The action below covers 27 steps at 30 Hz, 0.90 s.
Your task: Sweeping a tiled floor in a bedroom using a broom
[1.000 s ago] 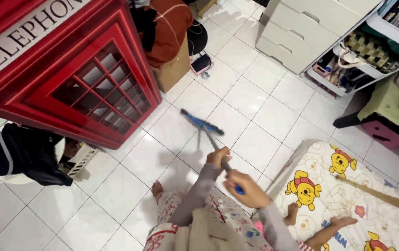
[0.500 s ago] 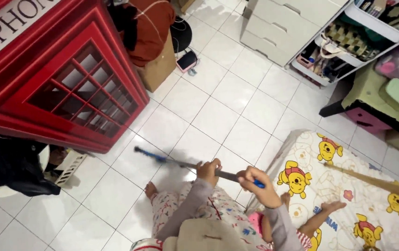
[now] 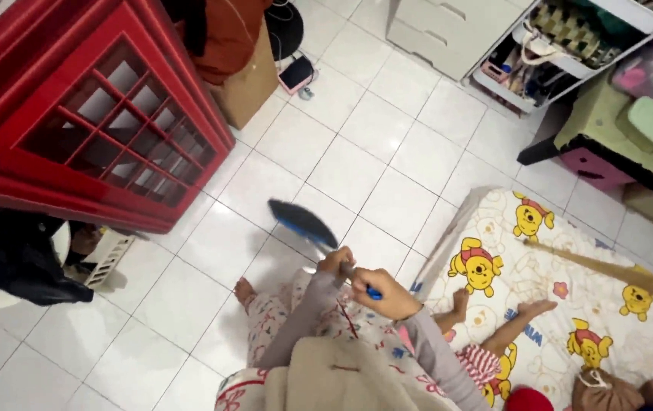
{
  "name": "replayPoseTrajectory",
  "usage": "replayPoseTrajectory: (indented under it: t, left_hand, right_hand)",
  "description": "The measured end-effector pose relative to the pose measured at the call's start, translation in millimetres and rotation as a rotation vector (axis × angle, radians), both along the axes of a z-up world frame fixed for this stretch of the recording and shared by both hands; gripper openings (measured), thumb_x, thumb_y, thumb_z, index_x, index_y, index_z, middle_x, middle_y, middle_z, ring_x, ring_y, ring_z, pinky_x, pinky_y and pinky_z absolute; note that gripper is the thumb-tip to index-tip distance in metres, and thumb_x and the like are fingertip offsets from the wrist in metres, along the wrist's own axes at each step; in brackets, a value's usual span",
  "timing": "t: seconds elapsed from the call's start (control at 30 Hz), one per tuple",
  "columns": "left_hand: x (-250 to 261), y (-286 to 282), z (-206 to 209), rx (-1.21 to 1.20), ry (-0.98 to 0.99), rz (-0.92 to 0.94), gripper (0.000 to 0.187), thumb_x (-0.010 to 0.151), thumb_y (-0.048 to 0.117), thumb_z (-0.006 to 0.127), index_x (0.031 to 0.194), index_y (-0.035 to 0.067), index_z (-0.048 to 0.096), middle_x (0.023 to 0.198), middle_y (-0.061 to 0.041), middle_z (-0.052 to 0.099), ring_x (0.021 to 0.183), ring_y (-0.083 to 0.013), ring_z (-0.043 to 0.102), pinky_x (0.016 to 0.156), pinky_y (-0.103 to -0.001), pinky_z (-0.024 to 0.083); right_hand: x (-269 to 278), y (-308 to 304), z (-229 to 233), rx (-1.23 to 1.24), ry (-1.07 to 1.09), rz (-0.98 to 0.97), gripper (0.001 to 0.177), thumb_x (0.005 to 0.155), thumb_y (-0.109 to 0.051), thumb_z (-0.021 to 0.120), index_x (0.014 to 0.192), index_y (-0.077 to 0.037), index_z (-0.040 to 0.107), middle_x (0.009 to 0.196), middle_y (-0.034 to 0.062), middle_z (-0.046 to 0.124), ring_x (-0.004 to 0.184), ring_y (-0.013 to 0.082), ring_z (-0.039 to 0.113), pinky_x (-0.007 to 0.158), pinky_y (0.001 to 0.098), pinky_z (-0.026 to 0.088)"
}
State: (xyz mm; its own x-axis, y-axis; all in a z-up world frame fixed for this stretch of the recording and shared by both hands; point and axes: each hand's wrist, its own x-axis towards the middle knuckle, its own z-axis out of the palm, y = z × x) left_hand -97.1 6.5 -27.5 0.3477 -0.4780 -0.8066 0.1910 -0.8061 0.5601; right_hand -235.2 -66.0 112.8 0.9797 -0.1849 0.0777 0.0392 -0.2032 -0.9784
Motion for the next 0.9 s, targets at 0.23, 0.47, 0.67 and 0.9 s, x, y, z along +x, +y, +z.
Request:
replayPoseTrajectory:
  t: [0.23,0.47,0.67,0.9]
  left_hand:
    - [7.2,7.3,-30.5,-0.155,-0.524,-0.294,0.013,0.102,0.038,0.06,0.105,0.027,0.052,0.099,-0.002,0.071,0.115,-0.023,0.066,0.114,-0.053,0.035]
    - [71.1,7.2,18.6,-0.346,-0.66,-0.212,0.01,0.108,0.034,0.053,0.112,0.026,0.047,0.092,0.002,0.07,0.113,-0.0184,0.064,0.122,-0.062,0.016]
    - [121.9,74.5,-29.7,-0.255,-0.416,0.035,0.015,0.107,0.034,0.056,0.117,0.025,0.048,0.131,-0.006,0.066,0.141,-0.0215,0.048,0.125,-0.06,-0.004]
    - [138.8,180.5,-79.0,-0.038,-0.506,0.33,0.015,0.105,0.042,0.058,0.108,0.03,0.05,0.114,0.001,0.069,0.136,-0.0192,0.051,0.123,-0.062,-0.001]
  right_hand:
    - [6.4,-16.5,-14.8,0.216,-0.117,-0.124,0.034,0.092,0.0,0.071,0.074,-0.012,0.045,0.06,0.0004,0.051,0.058,0.0168,0.05,0.06,0.031,0.045]
    - [59.8,0.7,60.4,0.014,-0.219,-0.039,0.036,0.092,0.0,0.069,0.069,-0.012,0.044,0.058,0.0055,0.053,0.058,0.022,0.048,0.06,0.0337,0.047]
    - [153.4,74.4,10.2,-0.197,-0.118,0.446,0.029,0.103,-0.02,0.055,0.078,-0.007,0.047,0.071,0.0173,0.053,0.071,0.0386,0.054,0.077,0.0522,0.05]
    - [199.4,125.3,-47.8,0.035,0.029,0.563,0.028,0.09,-0.006,0.067,0.077,-0.011,0.043,0.067,0.0124,0.057,0.067,0.0248,0.055,0.067,0.045,0.048]
